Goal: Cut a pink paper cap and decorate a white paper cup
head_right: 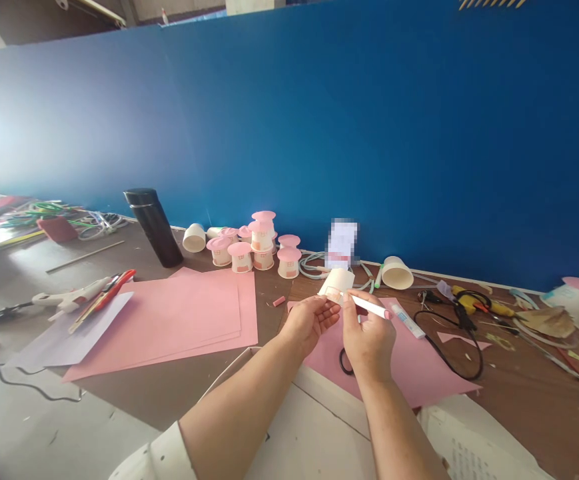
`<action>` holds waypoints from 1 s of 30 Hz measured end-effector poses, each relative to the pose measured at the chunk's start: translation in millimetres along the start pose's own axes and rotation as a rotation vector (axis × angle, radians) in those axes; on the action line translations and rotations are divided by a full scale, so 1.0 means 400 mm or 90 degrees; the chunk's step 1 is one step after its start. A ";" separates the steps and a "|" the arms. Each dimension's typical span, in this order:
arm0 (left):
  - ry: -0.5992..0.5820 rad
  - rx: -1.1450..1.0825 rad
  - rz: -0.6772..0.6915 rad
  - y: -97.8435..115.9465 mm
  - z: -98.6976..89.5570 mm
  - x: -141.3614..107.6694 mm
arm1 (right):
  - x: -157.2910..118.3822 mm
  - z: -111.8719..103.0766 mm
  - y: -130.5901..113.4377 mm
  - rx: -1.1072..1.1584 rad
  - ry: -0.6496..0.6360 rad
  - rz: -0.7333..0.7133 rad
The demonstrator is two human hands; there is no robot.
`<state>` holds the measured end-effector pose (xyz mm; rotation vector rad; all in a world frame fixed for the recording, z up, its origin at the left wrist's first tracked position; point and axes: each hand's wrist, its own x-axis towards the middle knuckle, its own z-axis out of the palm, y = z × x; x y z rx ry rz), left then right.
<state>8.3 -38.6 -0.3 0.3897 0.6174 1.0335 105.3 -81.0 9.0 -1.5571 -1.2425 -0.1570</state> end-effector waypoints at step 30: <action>0.001 0.021 0.011 0.004 0.007 -0.008 | 0.000 -0.002 -0.005 -0.007 -0.018 0.005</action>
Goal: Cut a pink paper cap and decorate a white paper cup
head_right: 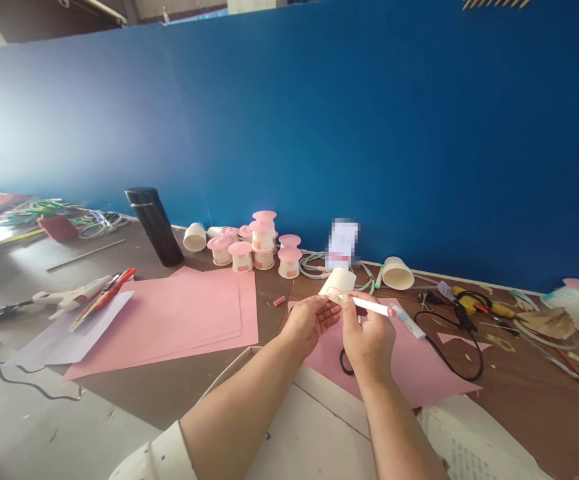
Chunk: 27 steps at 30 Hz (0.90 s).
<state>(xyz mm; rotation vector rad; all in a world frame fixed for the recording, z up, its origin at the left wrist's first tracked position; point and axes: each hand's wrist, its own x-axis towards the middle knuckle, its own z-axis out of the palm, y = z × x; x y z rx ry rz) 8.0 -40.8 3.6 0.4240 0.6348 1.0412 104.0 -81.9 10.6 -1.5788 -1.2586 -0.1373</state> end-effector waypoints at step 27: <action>0.000 0.060 0.031 -0.007 -0.002 0.002 | 0.000 0.005 0.006 0.006 0.033 -0.021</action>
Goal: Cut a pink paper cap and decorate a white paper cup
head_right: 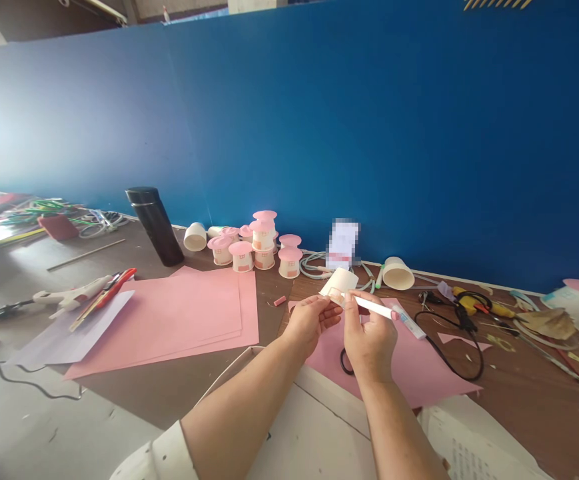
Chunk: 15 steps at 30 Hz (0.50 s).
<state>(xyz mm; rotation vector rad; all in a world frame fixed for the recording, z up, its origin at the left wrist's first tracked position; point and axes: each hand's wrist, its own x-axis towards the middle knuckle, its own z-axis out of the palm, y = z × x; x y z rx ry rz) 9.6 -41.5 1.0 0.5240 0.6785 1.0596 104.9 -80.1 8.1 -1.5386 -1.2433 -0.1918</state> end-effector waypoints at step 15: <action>-0.001 0.034 0.011 0.000 0.003 0.001 | -0.001 -0.003 -0.003 -0.001 -0.036 0.027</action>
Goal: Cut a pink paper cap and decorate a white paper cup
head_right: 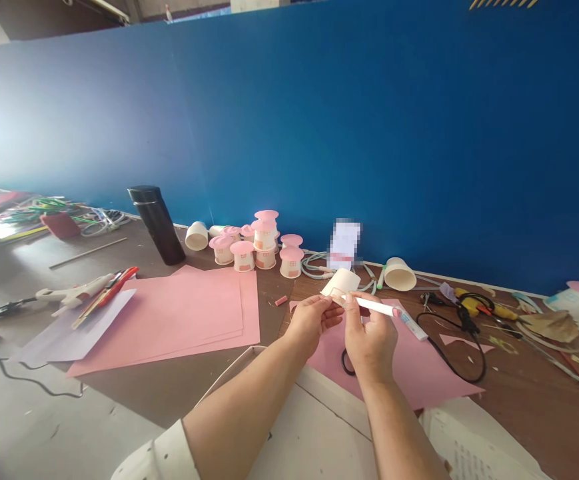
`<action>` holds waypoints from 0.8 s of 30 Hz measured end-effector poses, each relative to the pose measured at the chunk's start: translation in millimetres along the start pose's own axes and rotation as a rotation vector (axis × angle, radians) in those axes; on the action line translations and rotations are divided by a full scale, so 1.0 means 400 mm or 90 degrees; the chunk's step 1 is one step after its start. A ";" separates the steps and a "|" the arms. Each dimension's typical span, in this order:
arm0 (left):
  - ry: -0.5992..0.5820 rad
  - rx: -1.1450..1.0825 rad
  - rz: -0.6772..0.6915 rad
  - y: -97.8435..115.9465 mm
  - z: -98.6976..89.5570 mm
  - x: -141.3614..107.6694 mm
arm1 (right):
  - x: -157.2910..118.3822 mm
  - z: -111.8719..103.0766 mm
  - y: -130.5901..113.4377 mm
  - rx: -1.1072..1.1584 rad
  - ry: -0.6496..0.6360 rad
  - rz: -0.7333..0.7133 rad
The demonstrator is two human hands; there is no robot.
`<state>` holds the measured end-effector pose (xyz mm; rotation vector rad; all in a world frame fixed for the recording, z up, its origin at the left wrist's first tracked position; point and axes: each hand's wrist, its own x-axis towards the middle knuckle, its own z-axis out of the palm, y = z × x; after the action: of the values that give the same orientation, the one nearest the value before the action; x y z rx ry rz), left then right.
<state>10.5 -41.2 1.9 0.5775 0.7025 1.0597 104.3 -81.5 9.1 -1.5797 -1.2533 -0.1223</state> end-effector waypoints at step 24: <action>0.004 0.040 0.010 -0.008 -0.002 0.008 | -0.003 0.007 0.010 -0.002 0.032 -0.024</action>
<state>12.9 -39.7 -1.7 0.6345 0.7400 1.0571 105.5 -79.7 4.6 -1.5480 -1.2446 -0.1863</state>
